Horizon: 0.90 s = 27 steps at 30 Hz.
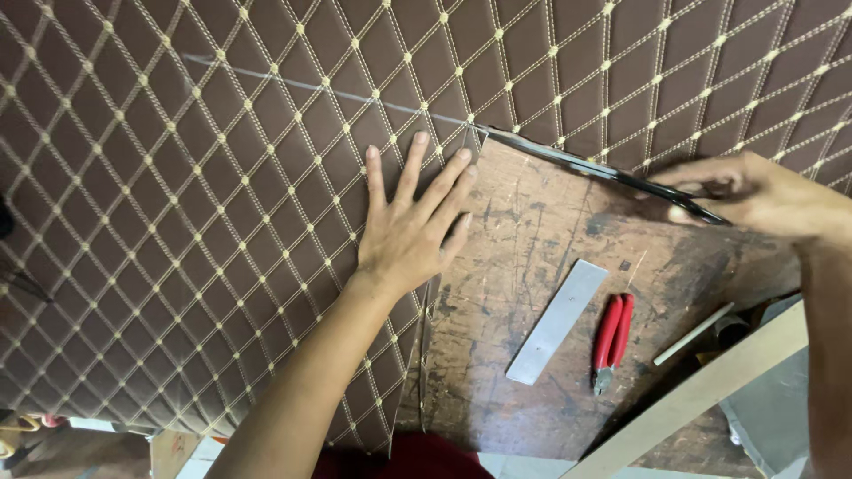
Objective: The person measures a gray fabric panel with a tape measure, then marks measurement lines on a brown quilted vinyl sheet using a chalk pencil and a long straightedge strip. They reposition the straightedge to mark several lines, then cut along a marked line with scissors and lay the gray panel back on the table.
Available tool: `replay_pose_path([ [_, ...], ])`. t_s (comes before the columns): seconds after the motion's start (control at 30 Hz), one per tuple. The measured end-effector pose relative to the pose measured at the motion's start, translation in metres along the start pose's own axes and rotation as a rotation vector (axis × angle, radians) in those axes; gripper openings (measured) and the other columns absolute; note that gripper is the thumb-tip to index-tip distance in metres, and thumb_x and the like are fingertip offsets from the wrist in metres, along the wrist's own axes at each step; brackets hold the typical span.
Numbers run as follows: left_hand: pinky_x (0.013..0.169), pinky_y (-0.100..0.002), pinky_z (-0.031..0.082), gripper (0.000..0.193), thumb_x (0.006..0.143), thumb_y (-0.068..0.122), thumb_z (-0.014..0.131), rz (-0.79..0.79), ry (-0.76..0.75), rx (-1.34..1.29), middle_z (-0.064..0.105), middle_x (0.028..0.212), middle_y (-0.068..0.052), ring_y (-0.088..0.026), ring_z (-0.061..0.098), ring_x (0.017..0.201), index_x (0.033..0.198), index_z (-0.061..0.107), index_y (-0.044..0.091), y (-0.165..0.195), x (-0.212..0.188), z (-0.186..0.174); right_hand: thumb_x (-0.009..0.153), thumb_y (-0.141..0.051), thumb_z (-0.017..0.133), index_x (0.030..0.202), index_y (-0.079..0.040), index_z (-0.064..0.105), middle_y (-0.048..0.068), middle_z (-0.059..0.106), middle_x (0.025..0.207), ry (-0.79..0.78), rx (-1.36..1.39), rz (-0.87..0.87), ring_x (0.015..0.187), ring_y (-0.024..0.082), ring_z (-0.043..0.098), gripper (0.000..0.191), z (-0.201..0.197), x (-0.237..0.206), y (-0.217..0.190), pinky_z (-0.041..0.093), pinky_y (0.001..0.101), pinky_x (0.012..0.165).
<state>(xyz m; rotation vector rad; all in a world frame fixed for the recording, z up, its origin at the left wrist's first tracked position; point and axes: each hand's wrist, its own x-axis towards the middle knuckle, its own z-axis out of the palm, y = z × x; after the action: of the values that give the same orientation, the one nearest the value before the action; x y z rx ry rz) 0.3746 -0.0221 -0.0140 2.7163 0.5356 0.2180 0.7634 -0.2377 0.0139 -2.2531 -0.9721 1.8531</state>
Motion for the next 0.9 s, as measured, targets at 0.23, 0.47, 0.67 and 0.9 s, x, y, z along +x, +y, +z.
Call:
replay_pose_path([
  [0.23,0.117,-0.079,0.016,0.048,0.098,0.016,0.067,0.115,0.126,-0.026,0.067,0.140,-0.003,-0.026,0.048,0.144,0.145,0.059,0.014,0.044,-0.011,0.003,0.084,-0.007,0.070,0.129,-0.004,0.069,0.003,0.072,0.091,0.302,0.317,-0.076,0.078,0.009,0.061,0.045,0.072,-0.108,0.040,0.048,0.0262,0.066],
  [0.47,0.062,-0.041,0.048,0.041,0.102,0.003,0.055,0.039,-0.355,-0.691,0.065,0.087,-0.013,-0.027,0.064,0.074,0.139,0.067,0.014,0.163,-0.084,-0.068,0.097,-0.015,0.064,0.117,0.000,0.066,-0.001,0.060,0.086,0.668,1.030,-0.139,0.065,0.011,0.049,0.025,0.229,-0.161,0.020,0.038,0.0252,0.055],
  [0.67,0.080,-0.044,0.054,0.040,0.083,-0.004,0.058,-0.030,-0.626,-0.887,0.070,0.104,-0.012,-0.034,0.069,0.098,0.117,0.073,0.010,0.120,-0.241,-0.137,0.101,-0.030,0.061,0.115,-0.006,0.063,0.000,0.055,0.077,0.638,1.156,-0.214,0.061,0.010,0.049,0.028,0.330,-0.143,-0.040,0.037,0.0246,0.052],
  [0.9,0.089,-0.042,0.059,0.033,0.091,0.014,0.063,-0.906,-0.848,-0.024,0.077,0.111,-0.010,-0.028,0.075,0.099,0.121,0.074,0.022,-0.063,-0.539,-0.193,0.104,-0.017,0.062,0.112,-0.001,0.063,-0.002,0.055,0.078,0.748,0.852,-0.225,0.064,0.010,0.049,0.017,0.370,-0.091,-0.095,0.038,0.0299,0.056],
])
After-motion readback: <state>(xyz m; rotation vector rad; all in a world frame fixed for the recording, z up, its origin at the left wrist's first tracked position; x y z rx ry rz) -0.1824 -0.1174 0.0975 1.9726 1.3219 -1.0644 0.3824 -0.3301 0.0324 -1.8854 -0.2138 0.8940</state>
